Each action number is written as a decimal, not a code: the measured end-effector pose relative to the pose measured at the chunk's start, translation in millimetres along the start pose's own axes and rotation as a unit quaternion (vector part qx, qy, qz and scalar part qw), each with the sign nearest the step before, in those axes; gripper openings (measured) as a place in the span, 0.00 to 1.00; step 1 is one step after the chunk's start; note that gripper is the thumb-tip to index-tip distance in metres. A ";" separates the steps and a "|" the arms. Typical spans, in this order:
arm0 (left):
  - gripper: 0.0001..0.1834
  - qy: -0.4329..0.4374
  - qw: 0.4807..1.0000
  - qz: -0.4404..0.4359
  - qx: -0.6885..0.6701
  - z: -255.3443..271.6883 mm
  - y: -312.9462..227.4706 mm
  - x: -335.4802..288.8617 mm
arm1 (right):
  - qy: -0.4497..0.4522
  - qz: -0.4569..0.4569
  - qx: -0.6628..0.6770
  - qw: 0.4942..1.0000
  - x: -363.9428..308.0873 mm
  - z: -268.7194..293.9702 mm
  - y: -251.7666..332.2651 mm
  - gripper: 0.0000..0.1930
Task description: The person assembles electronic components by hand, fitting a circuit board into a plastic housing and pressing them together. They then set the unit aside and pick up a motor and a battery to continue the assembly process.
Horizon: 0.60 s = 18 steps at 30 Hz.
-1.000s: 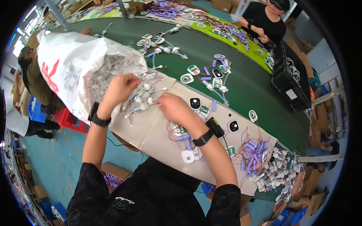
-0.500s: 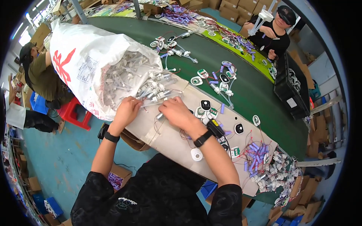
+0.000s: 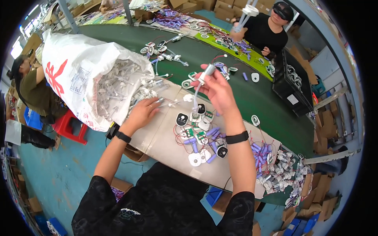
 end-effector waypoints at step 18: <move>0.10 0.058 0.998 -0.029 -0.027 -149.9 -34.1 227.5 | -0.294 -0.034 -0.499 0.815 2.0 289.5 -16.5 0.21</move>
Point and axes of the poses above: each hand's wrist, its own x-axis towards the middle knuckle, its own z-axis out of the back of the hand, y = z × x, the point moved 8 cm from there along x, towards the middle knuckle, and after that the axes turned 15 degrees about -x, right-handed, at the moved point
